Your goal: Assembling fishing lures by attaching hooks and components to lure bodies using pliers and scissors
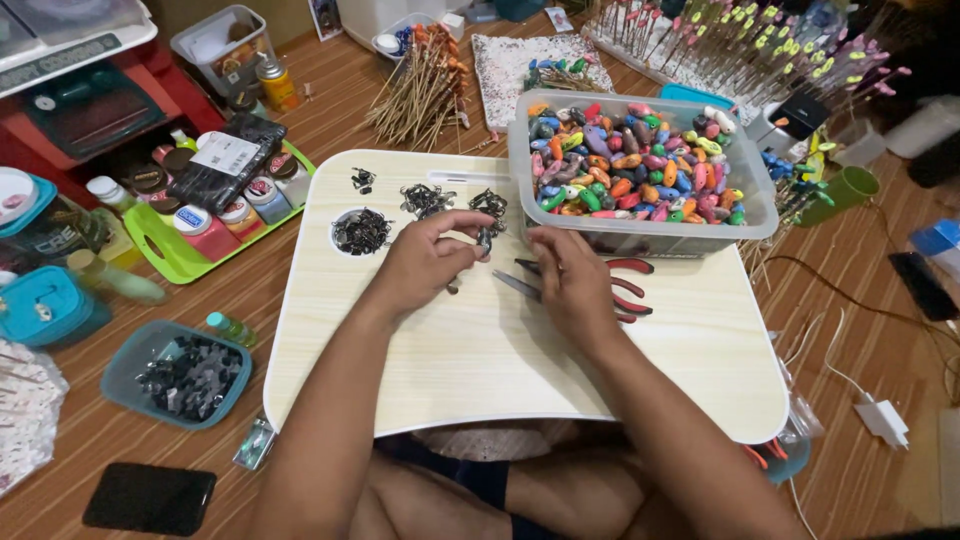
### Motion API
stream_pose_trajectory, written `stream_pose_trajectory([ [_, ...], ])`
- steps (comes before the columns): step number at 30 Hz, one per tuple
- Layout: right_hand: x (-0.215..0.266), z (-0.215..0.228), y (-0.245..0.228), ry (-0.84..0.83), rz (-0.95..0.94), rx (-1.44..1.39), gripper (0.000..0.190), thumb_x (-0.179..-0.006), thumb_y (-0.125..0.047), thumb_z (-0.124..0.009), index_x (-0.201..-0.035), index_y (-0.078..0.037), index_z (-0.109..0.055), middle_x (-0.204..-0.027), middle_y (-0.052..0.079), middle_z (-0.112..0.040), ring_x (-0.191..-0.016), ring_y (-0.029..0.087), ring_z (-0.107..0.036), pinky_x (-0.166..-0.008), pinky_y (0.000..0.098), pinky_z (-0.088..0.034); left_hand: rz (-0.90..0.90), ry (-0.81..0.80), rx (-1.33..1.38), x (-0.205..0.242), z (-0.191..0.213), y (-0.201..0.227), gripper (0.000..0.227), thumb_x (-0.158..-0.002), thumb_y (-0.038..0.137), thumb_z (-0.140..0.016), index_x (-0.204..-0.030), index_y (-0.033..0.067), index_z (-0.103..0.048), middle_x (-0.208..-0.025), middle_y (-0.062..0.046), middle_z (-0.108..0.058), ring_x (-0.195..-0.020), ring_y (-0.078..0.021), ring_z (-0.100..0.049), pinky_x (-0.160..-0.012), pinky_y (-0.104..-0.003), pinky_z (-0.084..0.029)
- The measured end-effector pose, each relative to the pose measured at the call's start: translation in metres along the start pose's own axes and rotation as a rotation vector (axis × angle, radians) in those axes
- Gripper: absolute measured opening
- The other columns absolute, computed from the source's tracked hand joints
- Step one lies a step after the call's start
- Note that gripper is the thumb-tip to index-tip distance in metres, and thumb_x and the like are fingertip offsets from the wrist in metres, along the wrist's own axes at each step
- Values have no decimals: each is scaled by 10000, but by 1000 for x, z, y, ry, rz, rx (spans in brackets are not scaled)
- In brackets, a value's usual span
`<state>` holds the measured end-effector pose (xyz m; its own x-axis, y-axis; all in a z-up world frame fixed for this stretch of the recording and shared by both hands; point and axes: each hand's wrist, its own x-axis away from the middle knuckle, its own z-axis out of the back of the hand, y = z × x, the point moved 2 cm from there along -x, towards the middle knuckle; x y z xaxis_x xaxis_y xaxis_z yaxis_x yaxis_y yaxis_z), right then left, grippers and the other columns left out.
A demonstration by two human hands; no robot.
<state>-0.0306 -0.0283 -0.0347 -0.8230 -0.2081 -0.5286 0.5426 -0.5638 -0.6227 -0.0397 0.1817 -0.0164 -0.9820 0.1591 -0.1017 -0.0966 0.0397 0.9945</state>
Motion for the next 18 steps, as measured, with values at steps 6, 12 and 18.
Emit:
stream_pose_trajectory([
  [6, 9, 57, 10, -343, -208, 428, 139, -913, -252, -737, -1027, -200, -797, -878, 73, -746, -886, 342, -730, -825, 496, -583, -30, 121, -188, -9, 18, -17, 398, -872, 38, -719, -1270, 43, -699, -1071, -181, -619, -875, -256, -768, -704, -318, -637],
  [12, 28, 69, 5, -578, -495, 538, 299, -833, -333, -800, -1101, -199, -804, -1103, 65, -750, -1060, 342, -723, -910, 505, -589, -16, 164, -328, -7, 15, -7, 549, -853, 52, -725, -1386, 51, -595, -1027, -207, -662, -851, -278, -769, -720, -352, -648],
  [18, 41, 60, 23, -614, -498, 698, 323, -864, -460, -734, -1151, -316, -775, -1147, -18, -640, -1121, 252, -653, -931, 490, -594, -156, 202, -268, -9, 8, -14, 299, -900, 36, -740, -1198, 62, -743, -996, -157, -639, -863, -239, -763, -733, -306, -644],
])
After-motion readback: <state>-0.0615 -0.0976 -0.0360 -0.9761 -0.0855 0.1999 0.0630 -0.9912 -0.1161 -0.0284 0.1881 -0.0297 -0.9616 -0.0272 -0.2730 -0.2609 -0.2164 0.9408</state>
